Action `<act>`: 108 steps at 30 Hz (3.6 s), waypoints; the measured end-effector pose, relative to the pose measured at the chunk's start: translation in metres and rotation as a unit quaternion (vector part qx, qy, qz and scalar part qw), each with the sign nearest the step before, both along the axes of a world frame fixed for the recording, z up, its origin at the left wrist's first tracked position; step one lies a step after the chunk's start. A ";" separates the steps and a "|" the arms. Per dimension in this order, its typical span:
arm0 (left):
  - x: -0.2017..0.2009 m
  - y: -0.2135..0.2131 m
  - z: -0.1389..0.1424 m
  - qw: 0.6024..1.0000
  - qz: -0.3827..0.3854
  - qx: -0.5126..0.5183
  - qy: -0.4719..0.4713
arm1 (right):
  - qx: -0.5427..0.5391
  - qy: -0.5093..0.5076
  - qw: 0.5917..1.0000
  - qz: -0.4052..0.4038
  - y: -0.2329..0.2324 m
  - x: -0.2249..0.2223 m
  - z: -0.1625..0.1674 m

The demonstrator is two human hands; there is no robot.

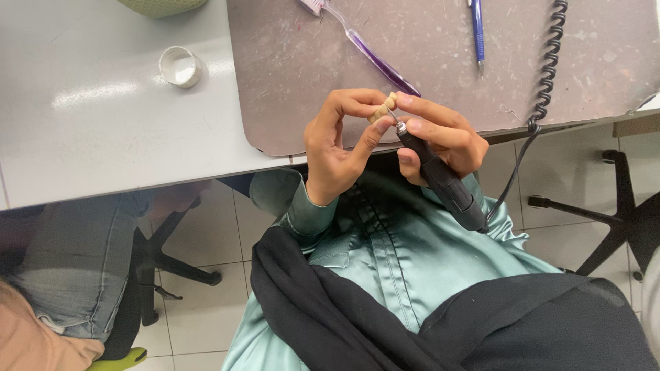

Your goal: The person holds a small dental prosthesis in one hand and grinds its surface with a handheld rotary tool, repositioning the piece repeatedly to work different areas. They then brush the prosthesis with a toothbrush and mark it with a pen while continuing to turn it in their hands.

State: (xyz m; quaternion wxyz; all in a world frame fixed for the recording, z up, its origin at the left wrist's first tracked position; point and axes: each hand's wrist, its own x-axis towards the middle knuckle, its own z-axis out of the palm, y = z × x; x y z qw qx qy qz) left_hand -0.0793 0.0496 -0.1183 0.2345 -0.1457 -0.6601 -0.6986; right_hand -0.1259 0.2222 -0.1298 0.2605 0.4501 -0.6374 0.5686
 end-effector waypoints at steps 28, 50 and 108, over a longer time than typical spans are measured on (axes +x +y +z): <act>0.002 -0.001 0.007 0.995 0.064 -0.076 0.014 | -0.009 -0.004 0.997 0.076 0.004 -0.001 -0.004; -0.002 -0.008 -0.026 0.990 -0.073 0.108 -0.046 | -0.028 -0.025 0.993 0.108 0.004 -0.001 -0.016; 0.006 0.005 0.003 0.997 0.020 0.066 0.017 | 0.031 -0.397 0.904 0.154 0.020 0.003 0.037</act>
